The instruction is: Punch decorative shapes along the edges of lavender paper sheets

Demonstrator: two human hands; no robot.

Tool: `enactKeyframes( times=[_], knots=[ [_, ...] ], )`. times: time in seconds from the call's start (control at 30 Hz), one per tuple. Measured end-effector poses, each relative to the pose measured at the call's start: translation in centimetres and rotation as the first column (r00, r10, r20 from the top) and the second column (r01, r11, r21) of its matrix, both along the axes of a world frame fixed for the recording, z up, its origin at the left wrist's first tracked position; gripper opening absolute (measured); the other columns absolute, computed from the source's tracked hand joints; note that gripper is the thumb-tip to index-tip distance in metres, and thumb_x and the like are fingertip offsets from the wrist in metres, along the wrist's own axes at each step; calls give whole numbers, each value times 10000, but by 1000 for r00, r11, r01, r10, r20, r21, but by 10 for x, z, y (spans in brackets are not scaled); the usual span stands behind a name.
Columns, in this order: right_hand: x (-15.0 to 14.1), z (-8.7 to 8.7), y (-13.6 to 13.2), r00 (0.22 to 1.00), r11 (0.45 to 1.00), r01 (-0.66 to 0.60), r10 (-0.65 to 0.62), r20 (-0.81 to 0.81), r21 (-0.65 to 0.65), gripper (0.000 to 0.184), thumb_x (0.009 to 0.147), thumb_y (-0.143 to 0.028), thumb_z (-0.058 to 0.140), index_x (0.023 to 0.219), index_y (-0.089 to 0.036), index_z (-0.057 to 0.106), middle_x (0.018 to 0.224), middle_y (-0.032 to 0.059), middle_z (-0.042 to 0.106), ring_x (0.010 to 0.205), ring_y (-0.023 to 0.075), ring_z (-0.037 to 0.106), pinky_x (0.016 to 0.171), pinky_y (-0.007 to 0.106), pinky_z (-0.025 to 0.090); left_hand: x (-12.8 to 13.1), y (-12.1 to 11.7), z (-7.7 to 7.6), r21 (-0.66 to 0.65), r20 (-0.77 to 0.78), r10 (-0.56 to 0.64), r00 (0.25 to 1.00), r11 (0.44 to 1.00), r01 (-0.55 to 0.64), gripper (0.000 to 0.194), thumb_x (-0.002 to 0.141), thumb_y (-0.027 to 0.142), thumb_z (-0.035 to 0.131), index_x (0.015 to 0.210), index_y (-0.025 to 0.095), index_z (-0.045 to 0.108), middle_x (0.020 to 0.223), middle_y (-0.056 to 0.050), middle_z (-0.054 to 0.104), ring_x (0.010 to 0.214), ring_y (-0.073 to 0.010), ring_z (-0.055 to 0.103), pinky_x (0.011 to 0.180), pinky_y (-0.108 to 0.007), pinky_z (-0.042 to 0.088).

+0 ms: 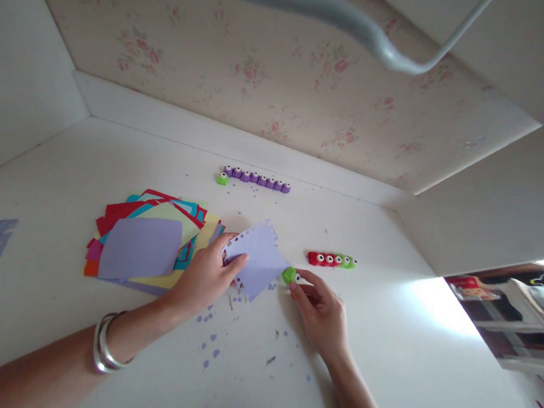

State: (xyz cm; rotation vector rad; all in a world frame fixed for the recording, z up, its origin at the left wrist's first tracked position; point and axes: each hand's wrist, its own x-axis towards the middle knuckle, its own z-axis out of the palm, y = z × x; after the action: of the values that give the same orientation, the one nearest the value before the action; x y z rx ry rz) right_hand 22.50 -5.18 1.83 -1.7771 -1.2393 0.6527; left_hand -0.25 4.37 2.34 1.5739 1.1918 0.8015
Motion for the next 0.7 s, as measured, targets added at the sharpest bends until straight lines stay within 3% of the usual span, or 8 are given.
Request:
enactKeyframes(
  times=[0.37, 0.7],
  knots=[
    [0, 0, 0, 1000, 1000, 4, -5, 21, 3, 328, 845, -449, 683, 1091, -232, 693, 883, 63, 789, 771, 233, 761, 719, 351, 622, 0, -1, -2, 7, -2, -17, 1000, 1000, 17, 370, 891, 429, 576, 1179, 196, 573, 861, -27, 727, 658, -190, 715, 542, -247, 547],
    [2, -4, 1, 997, 1000, -10, 9, 76, 12, 285, 863, -433, 667, 1077, -248, 699, 881, 55, 778, 763, 215, 746, 696, 338, 615, 0, -2, 3, 44, -49, -44, 998, 998, 47, 372, 905, 425, 563, 1198, 197, 566, 932, -42, 729, 718, -199, 716, 606, -264, 537]
  ],
)
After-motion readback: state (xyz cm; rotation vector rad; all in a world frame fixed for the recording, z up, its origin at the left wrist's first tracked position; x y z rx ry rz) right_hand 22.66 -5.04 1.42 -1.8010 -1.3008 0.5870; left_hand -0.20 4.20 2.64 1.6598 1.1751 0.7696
